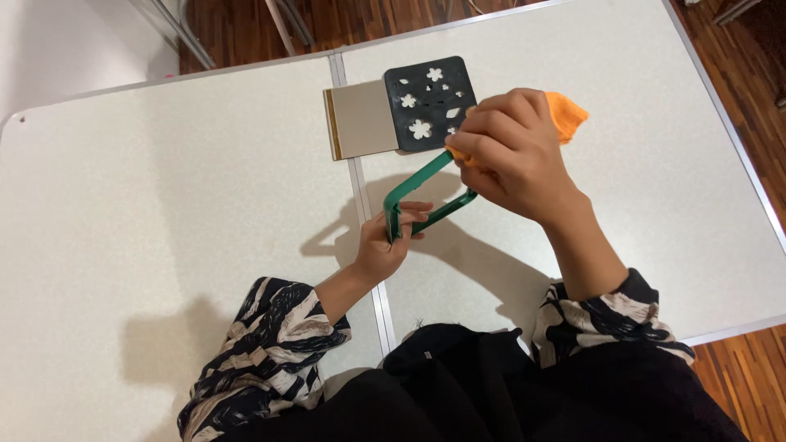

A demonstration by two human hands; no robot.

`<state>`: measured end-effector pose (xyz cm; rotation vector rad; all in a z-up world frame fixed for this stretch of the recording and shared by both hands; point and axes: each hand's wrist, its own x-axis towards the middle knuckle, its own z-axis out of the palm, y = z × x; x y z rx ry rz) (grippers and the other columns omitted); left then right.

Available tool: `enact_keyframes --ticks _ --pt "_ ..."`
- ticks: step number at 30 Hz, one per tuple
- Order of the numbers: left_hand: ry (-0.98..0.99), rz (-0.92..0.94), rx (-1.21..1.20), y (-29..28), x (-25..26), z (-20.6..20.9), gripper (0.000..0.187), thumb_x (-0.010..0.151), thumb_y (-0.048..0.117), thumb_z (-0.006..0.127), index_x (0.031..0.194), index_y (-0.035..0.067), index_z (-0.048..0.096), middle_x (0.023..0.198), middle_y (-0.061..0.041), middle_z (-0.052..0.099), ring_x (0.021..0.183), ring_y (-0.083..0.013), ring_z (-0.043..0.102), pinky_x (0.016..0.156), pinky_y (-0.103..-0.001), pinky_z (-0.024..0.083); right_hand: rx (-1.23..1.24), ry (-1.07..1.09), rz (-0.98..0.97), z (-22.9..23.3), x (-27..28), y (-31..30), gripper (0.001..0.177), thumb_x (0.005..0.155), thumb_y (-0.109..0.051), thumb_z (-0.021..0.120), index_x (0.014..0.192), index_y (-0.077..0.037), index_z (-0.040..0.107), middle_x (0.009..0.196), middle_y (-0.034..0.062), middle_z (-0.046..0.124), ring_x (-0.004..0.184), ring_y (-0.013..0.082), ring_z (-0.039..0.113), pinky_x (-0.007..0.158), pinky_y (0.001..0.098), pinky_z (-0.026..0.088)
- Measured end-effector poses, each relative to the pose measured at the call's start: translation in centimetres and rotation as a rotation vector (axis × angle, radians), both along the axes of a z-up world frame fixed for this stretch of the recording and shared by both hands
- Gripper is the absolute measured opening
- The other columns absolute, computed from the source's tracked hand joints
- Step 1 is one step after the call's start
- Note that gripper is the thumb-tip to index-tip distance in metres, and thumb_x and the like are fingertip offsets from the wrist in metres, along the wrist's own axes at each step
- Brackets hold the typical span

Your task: Wiping and cleaning craft stencils and frame components with a cloth.

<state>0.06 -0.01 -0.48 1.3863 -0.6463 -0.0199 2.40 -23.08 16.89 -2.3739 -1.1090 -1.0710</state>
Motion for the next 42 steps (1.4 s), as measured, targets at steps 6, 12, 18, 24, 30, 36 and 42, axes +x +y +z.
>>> enact_keyframes --ticks 6,12,18,24,30,36,42 --pt "0.119 0.025 0.000 0.1 0.3 -0.5 0.020 0.105 0.002 0.046 0.121 0.001 0.060 0.134 -0.019 0.066 0.114 -0.0281 0.074 0.087 -0.035 0.068 -0.070 -0.029 -0.058 0.1 -0.2 -0.7 0.017 0.092 -0.006 0.080 0.105 -0.005 0.069 0.095 0.0046 0.068 0.093 0.0218 0.062 0.082 0.0374 0.047" --pt "-0.114 0.156 0.035 -0.1 0.8 0.8 0.017 0.107 0.010 0.056 0.120 -0.001 0.054 0.123 -0.014 0.072 0.097 -0.0214 0.079 0.080 -0.029 0.070 -0.129 -0.042 -0.121 -0.9 1.4 -1.5 0.014 0.090 0.004 0.075 0.102 -0.002 0.069 0.093 0.0066 0.069 0.088 0.0208 0.063 0.072 0.0340 0.048" --pt "-0.158 0.273 0.195 0.9 1.7 1.3 0.013 0.104 0.008 0.059 0.111 -0.001 0.064 0.114 -0.012 0.077 0.077 -0.0130 0.080 0.048 -0.019 0.052 -0.106 -0.003 -0.145 -1.1 1.2 -1.4 0.016 0.085 0.008 0.071 0.098 -0.002 0.071 0.092 0.0071 0.071 0.088 0.0214 0.065 0.072 0.0326 0.051" --pt "0.002 0.466 -0.100 2.4 4.4 2.0 0.016 0.103 -0.001 0.063 0.119 -0.002 0.064 0.116 -0.013 0.075 0.069 -0.0059 0.062 0.057 -0.020 0.054 -0.097 0.112 -0.122 -2.0 1.0 -2.2 0.017 0.087 0.003 0.078 0.103 -0.001 0.076 0.094 0.0098 0.074 0.081 0.0176 0.067 0.062 0.0283 0.052" --pt "-0.019 0.502 -0.064 4.2 5.5 2.4 0.017 0.107 -0.001 0.063 0.123 -0.003 0.066 0.116 -0.012 0.076 0.069 -0.0064 0.062 0.060 -0.021 0.052 -0.087 0.178 -0.107 -0.5 0.6 -0.6 0.041 0.082 0.004 0.074 0.123 -0.001 0.074 0.110 0.0097 0.075 0.095 0.0205 0.067 0.069 0.0288 0.056" --pt "0.009 0.418 -0.048 3.9 4.9 3.8 0.022 0.103 0.000 0.061 0.125 -0.004 0.063 0.114 -0.011 0.075 0.063 -0.0076 0.068 0.054 -0.021 0.058 -0.084 0.322 -0.224 -2.0 1.3 -1.0 0.035 0.086 0.002 0.073 0.121 0.001 0.072 0.088 0.0082 0.071 0.081 0.0191 0.065 0.058 0.0300 0.051" --pt "0.084 0.436 -0.054 3.7 4.9 3.3 0.023 0.103 0.001 0.061 0.126 -0.004 0.062 0.113 -0.012 0.075 0.060 -0.0065 0.067 0.053 -0.021 0.057 -0.165 0.201 -0.214 -1.7 1.2 -0.8 0.015 0.088 0.000 0.074 0.104 -0.002 0.072 0.077 0.0045 0.069 0.076 0.0177 0.064 0.057 0.0322 0.049"
